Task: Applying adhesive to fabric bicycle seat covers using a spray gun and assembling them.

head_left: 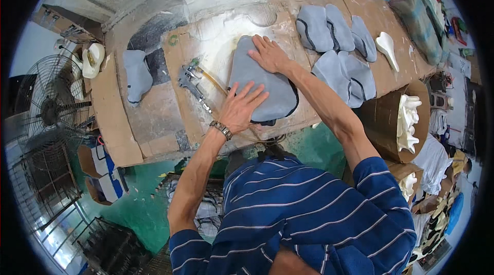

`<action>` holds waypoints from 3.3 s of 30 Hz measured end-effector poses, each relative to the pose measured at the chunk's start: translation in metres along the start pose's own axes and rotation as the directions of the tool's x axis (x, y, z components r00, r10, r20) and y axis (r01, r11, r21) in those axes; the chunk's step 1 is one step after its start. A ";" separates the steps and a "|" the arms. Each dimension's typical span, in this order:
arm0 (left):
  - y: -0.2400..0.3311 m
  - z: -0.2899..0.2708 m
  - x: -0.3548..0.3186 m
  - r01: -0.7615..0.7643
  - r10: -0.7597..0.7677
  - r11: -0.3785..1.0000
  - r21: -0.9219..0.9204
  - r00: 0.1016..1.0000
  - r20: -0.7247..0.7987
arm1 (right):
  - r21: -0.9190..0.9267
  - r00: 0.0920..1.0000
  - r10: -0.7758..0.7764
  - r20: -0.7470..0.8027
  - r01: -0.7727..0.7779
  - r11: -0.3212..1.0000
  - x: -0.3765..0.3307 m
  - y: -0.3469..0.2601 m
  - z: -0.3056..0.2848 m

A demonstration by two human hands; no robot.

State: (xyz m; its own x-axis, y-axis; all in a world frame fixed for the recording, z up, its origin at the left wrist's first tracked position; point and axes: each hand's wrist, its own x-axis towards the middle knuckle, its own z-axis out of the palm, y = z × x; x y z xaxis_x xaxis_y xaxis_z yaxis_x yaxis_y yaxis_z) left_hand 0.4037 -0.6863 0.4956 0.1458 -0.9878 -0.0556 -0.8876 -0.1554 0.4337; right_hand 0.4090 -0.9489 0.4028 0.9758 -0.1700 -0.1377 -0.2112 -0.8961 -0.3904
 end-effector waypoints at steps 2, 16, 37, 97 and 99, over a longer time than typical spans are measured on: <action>-0.004 0.004 -0.015 0.022 -0.022 1.000 0.009 0.999 -0.026 | -0.049 0.989 -0.142 -0.031 0.141 0.989 -0.026 -0.029 -0.019; -0.022 0.017 -0.010 -0.117 0.114 0.992 -0.038 0.990 -0.080 | -0.127 0.942 -0.333 -0.034 0.326 0.937 -0.179 -0.070 -0.042; 0.043 0.033 -0.070 0.065 -0.124 0.987 -0.145 0.884 -0.451 | -0.324 0.925 -0.377 0.057 0.374 0.869 -0.220 -0.080 -0.071; -0.096 0.210 -0.207 -0.093 -0.934 -0.140 -0.986 0.343 0.100 | 0.632 0.993 0.114 -0.019 -0.076 0.771 -0.296 -0.295 -0.028; -0.082 0.209 -0.222 -0.185 -0.961 -0.085 -0.979 0.273 0.032 | 0.587 0.997 0.000 -0.078 0.046 0.808 -0.331 -0.263 -0.055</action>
State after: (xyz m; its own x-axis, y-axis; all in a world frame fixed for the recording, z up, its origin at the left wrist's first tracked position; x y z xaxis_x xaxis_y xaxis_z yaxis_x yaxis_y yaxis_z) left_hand 0.3524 -0.4570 0.2849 0.8793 -0.1211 -0.4606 0.4762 0.2095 0.8540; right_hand 0.1442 -0.6793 0.6008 0.9772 -0.2018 -0.0664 -0.1597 -0.4917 -0.8560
